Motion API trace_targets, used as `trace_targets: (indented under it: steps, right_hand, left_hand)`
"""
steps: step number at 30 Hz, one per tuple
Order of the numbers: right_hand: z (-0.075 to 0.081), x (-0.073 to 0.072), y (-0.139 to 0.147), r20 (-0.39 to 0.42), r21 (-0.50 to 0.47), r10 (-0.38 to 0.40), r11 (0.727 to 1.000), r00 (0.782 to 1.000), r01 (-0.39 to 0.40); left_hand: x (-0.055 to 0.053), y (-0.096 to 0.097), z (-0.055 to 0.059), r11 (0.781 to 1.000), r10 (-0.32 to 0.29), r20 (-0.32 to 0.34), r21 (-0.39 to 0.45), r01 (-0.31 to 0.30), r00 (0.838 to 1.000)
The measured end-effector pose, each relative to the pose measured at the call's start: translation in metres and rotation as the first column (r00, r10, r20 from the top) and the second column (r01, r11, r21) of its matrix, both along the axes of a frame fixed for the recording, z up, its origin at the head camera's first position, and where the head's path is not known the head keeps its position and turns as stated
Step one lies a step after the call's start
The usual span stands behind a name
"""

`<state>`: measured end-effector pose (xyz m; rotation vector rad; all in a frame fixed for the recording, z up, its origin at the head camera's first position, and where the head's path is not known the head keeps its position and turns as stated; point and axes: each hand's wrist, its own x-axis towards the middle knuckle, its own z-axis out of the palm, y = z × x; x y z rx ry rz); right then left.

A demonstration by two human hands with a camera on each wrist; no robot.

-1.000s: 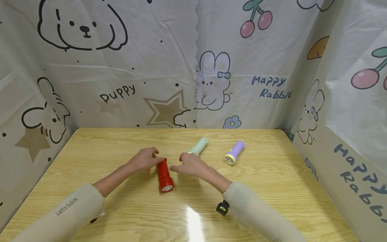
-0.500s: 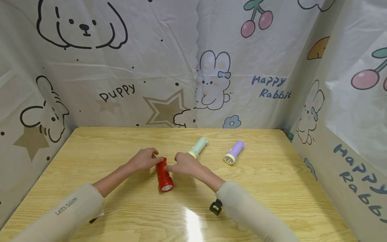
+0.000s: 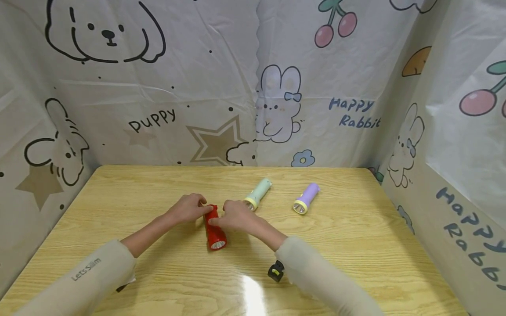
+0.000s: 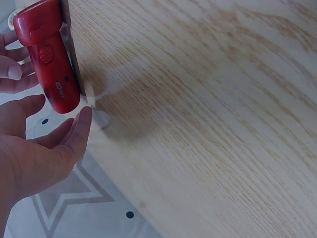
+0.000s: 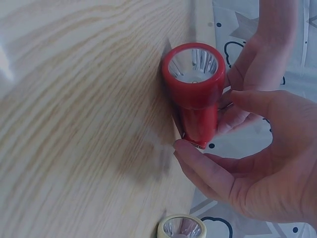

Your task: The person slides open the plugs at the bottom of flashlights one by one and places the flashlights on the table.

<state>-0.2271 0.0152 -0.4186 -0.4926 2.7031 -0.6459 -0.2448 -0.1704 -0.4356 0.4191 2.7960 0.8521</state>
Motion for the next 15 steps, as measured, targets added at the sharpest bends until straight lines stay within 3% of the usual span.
trace_targets:
  steps: [15]
  right_hand:
    - [-0.0036,0.0028,-0.0101,0.043,-0.031,-0.003,0.999,0.999,0.004]
  left_hand:
    - [0.0004,0.0002,-0.0016,1.000,0.011,0.026,0.001,-0.011,1.000]
